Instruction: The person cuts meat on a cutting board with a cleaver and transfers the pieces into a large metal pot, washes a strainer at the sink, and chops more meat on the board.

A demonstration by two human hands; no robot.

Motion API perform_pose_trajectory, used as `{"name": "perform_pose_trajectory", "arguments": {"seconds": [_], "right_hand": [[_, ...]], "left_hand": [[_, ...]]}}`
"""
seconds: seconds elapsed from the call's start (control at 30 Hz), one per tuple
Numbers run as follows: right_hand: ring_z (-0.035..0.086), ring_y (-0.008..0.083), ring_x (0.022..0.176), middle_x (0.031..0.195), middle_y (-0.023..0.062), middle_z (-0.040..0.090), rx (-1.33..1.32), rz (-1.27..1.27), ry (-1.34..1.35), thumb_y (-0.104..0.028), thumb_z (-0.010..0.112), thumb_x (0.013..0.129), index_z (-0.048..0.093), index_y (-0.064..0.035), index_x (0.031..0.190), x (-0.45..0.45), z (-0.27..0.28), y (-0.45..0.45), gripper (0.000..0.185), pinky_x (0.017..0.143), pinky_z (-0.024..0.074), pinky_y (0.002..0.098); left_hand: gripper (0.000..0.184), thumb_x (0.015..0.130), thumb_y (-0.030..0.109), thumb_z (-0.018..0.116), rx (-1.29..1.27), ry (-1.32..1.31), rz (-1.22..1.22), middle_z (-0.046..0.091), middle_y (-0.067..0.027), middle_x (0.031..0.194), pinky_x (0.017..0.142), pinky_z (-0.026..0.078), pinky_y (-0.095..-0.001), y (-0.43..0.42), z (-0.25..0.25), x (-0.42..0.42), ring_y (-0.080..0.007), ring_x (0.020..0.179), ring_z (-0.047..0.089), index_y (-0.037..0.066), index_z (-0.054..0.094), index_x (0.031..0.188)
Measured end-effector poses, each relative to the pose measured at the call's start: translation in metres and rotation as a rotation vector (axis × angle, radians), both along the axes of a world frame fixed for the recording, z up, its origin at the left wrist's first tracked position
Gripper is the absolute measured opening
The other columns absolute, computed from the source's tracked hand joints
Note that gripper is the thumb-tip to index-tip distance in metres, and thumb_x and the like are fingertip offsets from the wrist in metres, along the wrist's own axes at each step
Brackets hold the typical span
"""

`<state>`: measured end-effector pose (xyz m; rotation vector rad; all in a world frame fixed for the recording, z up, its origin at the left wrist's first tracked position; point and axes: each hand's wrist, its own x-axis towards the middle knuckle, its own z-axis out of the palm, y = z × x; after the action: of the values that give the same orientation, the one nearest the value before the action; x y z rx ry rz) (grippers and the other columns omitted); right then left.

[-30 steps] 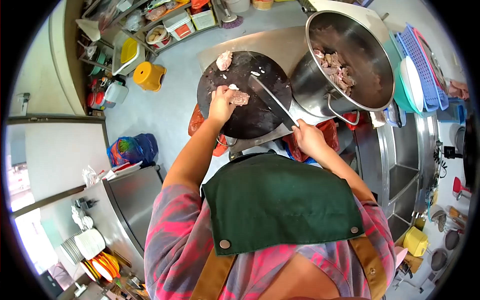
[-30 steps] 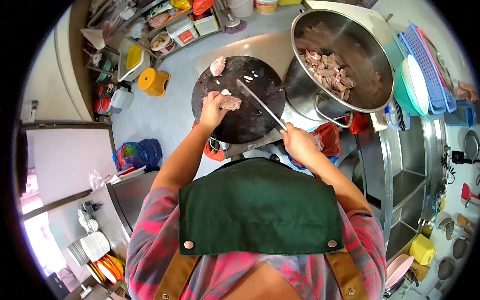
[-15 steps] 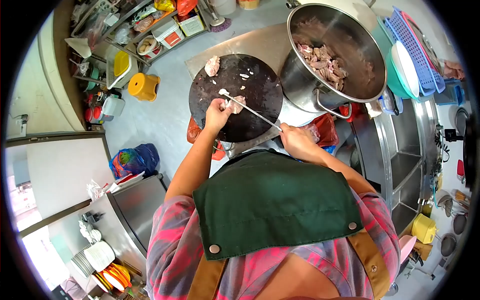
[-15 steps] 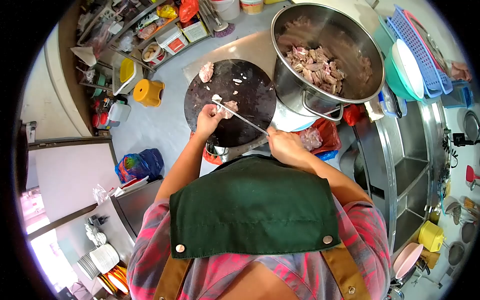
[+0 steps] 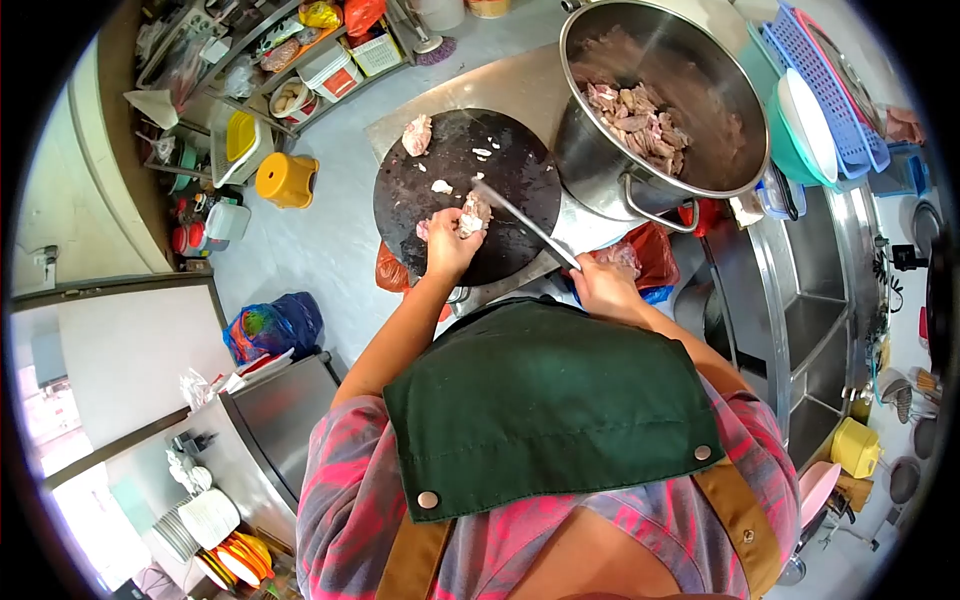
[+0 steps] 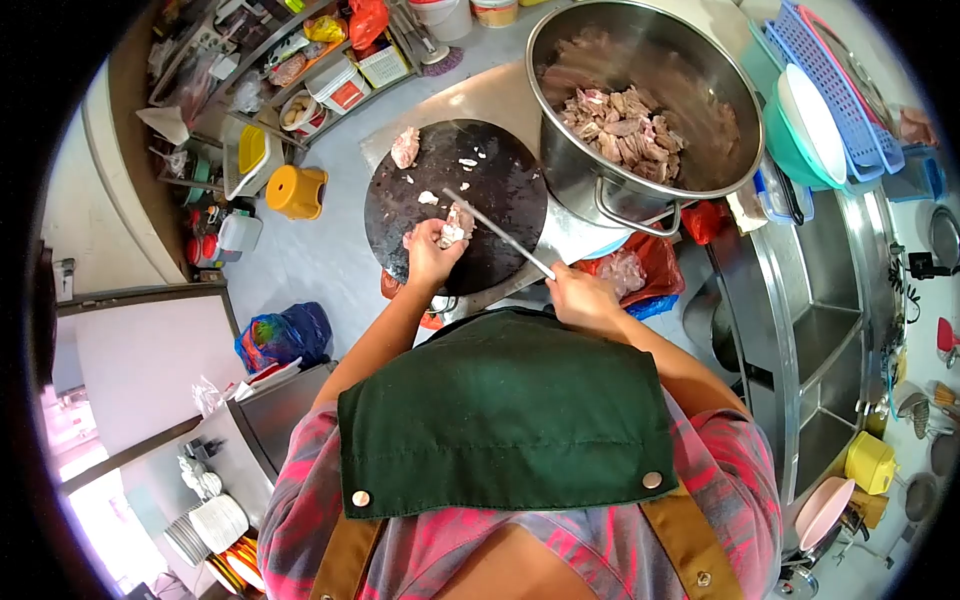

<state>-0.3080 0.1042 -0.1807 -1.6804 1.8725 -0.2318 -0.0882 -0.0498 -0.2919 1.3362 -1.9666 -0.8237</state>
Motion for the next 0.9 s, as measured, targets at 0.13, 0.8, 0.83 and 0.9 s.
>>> {"name": "perform_pose_trajectory", "arguments": {"seconds": [0.13,0.8,0.83,0.9], "right_hand": [[0.061,0.0408,0.073,0.077,0.0237,0.061,0.017,0.135,0.03,-0.012,0.045,0.085,0.047,0.0031,0.088,0.008,-0.006,-0.003,0.016,0.063,0.0476,0.049],[0.059,0.0392,0.073,0.075,0.0198,0.061,-0.066,-0.065,-0.036,-0.021,0.046,0.089,0.047,-0.0027,0.091,0.029,-0.036,-0.054,0.019,0.066,0.0452,0.0489],[0.059,0.0392,0.074,0.075,0.02,0.061,-0.072,-0.046,-0.033,-0.022,0.046,0.089,0.047,-0.0027,0.09,0.026,-0.034,-0.051,0.019,0.066,0.0452,0.0489],[0.06,0.0392,0.075,0.077,0.0205,0.061,-0.077,0.0,-0.029,-0.022,0.045,0.09,0.047,-0.0025,0.09,0.019,-0.025,-0.044,0.019,0.066,0.0455,0.0486]], "left_hand": [[0.028,0.066,0.013,0.071,0.285,-0.025,0.006,0.064,-0.0156,0.079,0.07,0.049,-0.0373,0.001,0.013,-0.006,-0.0294,0.074,0.063,0.001,0.06,0.089],[0.022,0.069,-0.001,0.071,0.433,0.327,0.004,0.058,-0.002,0.07,0.056,0.045,-0.026,-0.011,-0.028,0.001,-0.01,0.061,0.054,0.001,0.053,0.082],[0.026,0.069,-0.001,0.072,0.464,0.295,0.007,0.06,-0.003,0.074,0.059,0.045,-0.023,-0.011,-0.027,0.001,-0.0092,0.066,0.055,0.003,0.052,0.084],[0.026,0.068,0.0,0.073,0.353,0.156,0.007,0.06,-0.0049,0.075,0.061,0.045,-0.0262,-0.011,-0.03,0.004,-0.013,0.067,0.057,0.003,0.053,0.084]]}}
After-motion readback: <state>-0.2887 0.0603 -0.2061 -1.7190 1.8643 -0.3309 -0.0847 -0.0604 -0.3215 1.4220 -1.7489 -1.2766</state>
